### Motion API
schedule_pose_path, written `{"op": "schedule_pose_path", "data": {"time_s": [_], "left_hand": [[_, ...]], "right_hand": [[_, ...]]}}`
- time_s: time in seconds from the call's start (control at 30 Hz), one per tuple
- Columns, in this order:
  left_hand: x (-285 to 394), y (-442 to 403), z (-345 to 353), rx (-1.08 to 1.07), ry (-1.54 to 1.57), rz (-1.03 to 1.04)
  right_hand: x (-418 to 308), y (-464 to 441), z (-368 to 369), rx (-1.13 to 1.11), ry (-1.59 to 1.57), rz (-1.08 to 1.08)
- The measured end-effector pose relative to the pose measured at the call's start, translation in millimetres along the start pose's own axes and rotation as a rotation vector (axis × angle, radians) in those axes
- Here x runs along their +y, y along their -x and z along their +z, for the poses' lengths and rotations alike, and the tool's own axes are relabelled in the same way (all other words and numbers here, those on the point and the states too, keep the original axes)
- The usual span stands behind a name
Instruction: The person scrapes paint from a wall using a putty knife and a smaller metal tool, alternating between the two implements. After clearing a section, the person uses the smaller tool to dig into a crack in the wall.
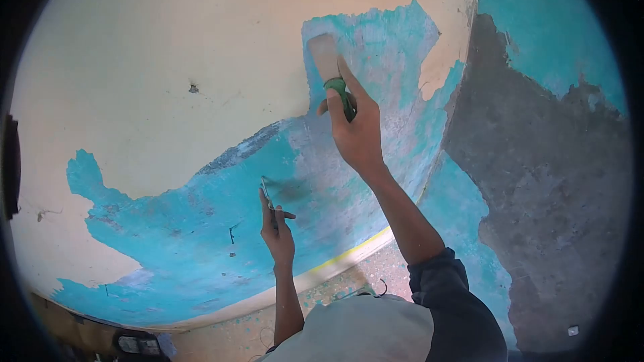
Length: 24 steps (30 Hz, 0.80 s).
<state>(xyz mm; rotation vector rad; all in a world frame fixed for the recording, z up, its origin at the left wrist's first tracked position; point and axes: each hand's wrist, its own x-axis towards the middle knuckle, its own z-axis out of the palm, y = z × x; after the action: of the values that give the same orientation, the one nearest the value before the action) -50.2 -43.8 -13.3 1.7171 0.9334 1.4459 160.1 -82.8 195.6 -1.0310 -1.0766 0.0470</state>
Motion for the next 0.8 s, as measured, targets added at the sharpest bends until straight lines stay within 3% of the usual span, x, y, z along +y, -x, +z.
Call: {"op": "schedule_pose_path", "data": {"time_s": [0.1,0.37,0.5,0.8], "left_hand": [[7,1,-2,-0.014,0.013,-0.088],[1,0,-2,-0.009,0.007,-0.008],[-1,1,-1,-0.006,-0.019,-0.001],[0,2,1,0.000,-0.020,-0.023]], "right_hand": [[-7,-14,4,0.021,0.012,-0.046],[13,1,3,0.013,0.058,-0.107],[-9,-16,3,0.002,0.030,-0.026],[7,-9,2,0.000,0.078,-0.150]]}}
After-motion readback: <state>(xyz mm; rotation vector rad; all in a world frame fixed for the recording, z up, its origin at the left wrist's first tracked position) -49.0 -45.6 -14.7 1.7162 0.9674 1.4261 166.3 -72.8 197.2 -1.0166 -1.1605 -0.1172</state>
